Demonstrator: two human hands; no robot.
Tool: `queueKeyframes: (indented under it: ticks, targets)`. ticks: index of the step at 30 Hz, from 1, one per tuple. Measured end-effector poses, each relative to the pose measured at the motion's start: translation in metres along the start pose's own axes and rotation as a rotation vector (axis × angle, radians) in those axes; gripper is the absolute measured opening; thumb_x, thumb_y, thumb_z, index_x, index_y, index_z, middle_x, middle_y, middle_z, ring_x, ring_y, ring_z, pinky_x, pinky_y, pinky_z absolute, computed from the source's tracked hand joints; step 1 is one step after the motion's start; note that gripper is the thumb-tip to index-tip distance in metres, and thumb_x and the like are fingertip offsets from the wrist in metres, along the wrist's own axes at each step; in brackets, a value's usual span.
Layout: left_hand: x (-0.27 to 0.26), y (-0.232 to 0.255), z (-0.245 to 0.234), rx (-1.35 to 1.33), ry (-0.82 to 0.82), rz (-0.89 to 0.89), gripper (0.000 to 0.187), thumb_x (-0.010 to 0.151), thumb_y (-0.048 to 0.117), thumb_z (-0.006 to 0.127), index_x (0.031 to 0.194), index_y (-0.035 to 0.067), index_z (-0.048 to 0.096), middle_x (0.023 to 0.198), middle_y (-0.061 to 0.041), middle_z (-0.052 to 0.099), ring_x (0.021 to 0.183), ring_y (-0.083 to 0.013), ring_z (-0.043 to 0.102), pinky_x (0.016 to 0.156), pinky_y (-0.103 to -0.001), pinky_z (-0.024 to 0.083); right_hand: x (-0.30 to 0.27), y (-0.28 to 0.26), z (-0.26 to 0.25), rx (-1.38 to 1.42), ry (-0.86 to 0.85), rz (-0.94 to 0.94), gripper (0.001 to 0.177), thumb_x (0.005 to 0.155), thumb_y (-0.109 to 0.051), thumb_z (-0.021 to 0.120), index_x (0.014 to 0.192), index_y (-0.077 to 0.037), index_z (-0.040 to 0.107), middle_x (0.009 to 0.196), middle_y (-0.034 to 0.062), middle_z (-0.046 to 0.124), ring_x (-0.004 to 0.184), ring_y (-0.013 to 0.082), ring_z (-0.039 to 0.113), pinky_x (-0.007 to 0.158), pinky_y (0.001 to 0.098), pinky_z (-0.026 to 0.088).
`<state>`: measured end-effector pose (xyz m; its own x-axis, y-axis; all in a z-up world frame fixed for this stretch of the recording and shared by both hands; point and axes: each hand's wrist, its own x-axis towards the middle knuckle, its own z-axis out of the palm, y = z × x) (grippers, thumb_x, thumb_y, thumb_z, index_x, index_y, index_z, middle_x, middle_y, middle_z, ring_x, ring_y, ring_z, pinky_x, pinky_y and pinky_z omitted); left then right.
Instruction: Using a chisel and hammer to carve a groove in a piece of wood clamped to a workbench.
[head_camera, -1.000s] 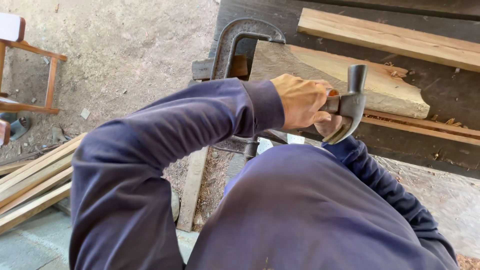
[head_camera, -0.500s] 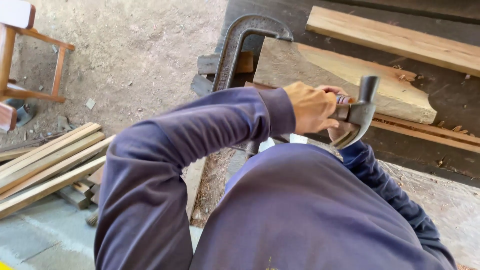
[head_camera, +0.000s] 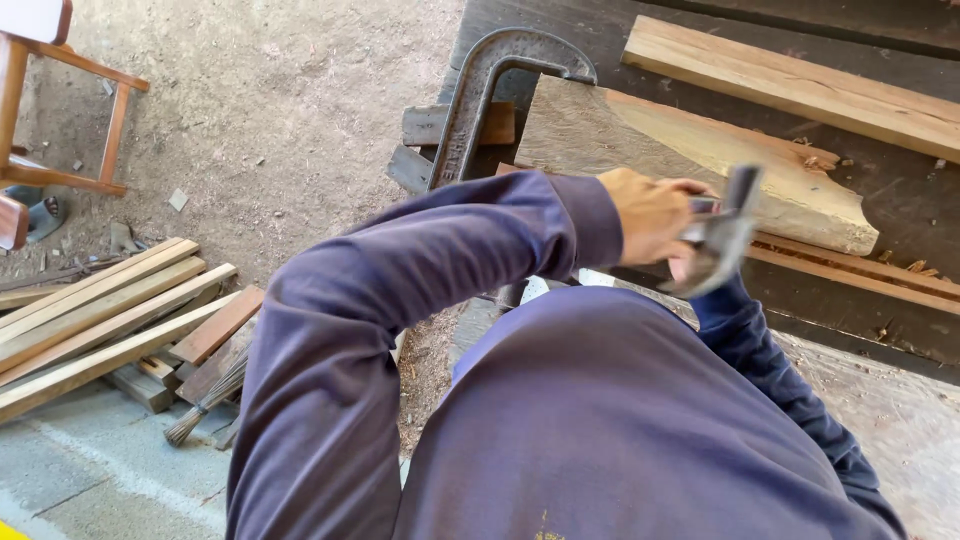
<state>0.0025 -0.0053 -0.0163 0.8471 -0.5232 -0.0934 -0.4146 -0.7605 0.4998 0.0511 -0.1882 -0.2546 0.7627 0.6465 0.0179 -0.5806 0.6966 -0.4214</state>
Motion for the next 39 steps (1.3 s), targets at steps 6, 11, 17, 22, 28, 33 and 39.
queueKeyframes:
  ticks: [6, 11, 17, 22, 28, 33, 39]
  targets:
    - [-0.007, -0.016, -0.005, 0.12, -0.082, -0.081, 0.06, 0.096, 0.062, 0.057, 0.099, 0.002, 0.069, 0.065, -0.008, 0.066, 0.043, -0.0155, 0.054, 0.036, -0.033, 0.046, -0.008, -0.006, -0.049, -0.311, 0.142, 0.1, 0.042, 0.103, -0.014, 0.076, 0.138, 0.0, 0.058, 0.127, 0.0139, 0.067, 0.101, 0.0205, 0.067, 0.076, 0.0324, 0.057]
    - [-0.003, 0.023, -0.072, 0.002, 0.156, -0.082, 0.062, 0.098, 0.058, 0.057, 0.1, -0.004, 0.065, 0.055, -0.005, 0.063, 0.033, -0.0138, 0.055, 0.03, -0.031, 0.047, -0.004, -0.006, 0.046, -0.683, 0.2, -0.063, 0.05, 0.098, -0.013, 0.079, 0.134, -0.008, 0.046, 0.13, 0.0058, 0.059, 0.112, 0.0184, 0.062, 0.087, 0.0332, 0.053]
    - [-0.021, 0.061, -0.096, 0.023, 0.332, 0.05, 0.06, 0.101, 0.058, 0.057, 0.1, -0.003, 0.061, 0.058, -0.009, 0.065, 0.036, -0.0144, 0.058, 0.034, -0.034, 0.05, 0.016, -0.005, 0.153, -0.84, -0.02, -0.238, 0.059, 0.093, -0.019, 0.074, 0.14, -0.005, 0.041, 0.137, 0.011, 0.054, 0.12, 0.021, 0.06, 0.101, 0.0409, 0.055]
    - [-0.043, 0.067, -0.097, -0.029, 0.376, 0.026, 0.055, 0.101, 0.05, 0.058, 0.112, -0.003, 0.058, 0.065, -0.012, 0.069, 0.034, -0.0143, 0.058, 0.032, -0.033, 0.051, 0.039, 0.007, 0.137, -0.732, -0.138, -0.157, 0.051, 0.097, -0.019, 0.072, 0.137, -0.005, 0.044, 0.135, 0.012, 0.057, 0.116, 0.0212, 0.062, 0.098, 0.0397, 0.058]
    - [-0.079, 0.052, -0.089, -0.043, 0.339, -0.129, 0.046, 0.106, 0.046, 0.055, 0.106, 0.001, 0.056, 0.071, -0.012, 0.07, 0.033, -0.0107, 0.052, 0.03, -0.03, 0.045, 0.065, 0.028, 0.114, -0.599, -0.283, -0.047, 0.042, 0.102, -0.02, 0.07, 0.134, -0.006, 0.049, 0.132, 0.0132, 0.061, 0.111, 0.0213, 0.066, 0.094, 0.0382, 0.06]
    - [-0.12, 0.012, -0.053, -0.057, 0.343, -0.294, 0.047, 0.104, 0.044, 0.057, 0.105, -0.003, 0.053, 0.066, -0.011, 0.065, 0.031, -0.0103, 0.051, 0.025, -0.027, 0.045, 0.069, 0.031, 0.101, -0.481, -0.402, 0.051, 0.034, 0.105, -0.021, 0.069, 0.131, -0.006, 0.052, 0.129, 0.0141, 0.065, 0.108, 0.0214, 0.069, 0.092, 0.0369, 0.063]
    - [-0.185, 0.028, -0.053, -0.249, 0.635, -0.413, 0.042, 0.106, 0.043, 0.06, 0.1, 0.002, 0.056, 0.063, -0.005, 0.062, 0.038, -0.0103, 0.052, 0.034, -0.027, 0.045, 0.064, 0.0, 0.133, -0.522, -0.032, 0.122, 0.021, 0.105, -0.011, 0.069, 0.119, 0.002, 0.059, 0.115, 0.0184, 0.068, 0.098, 0.0273, 0.072, 0.089, 0.0386, 0.065]
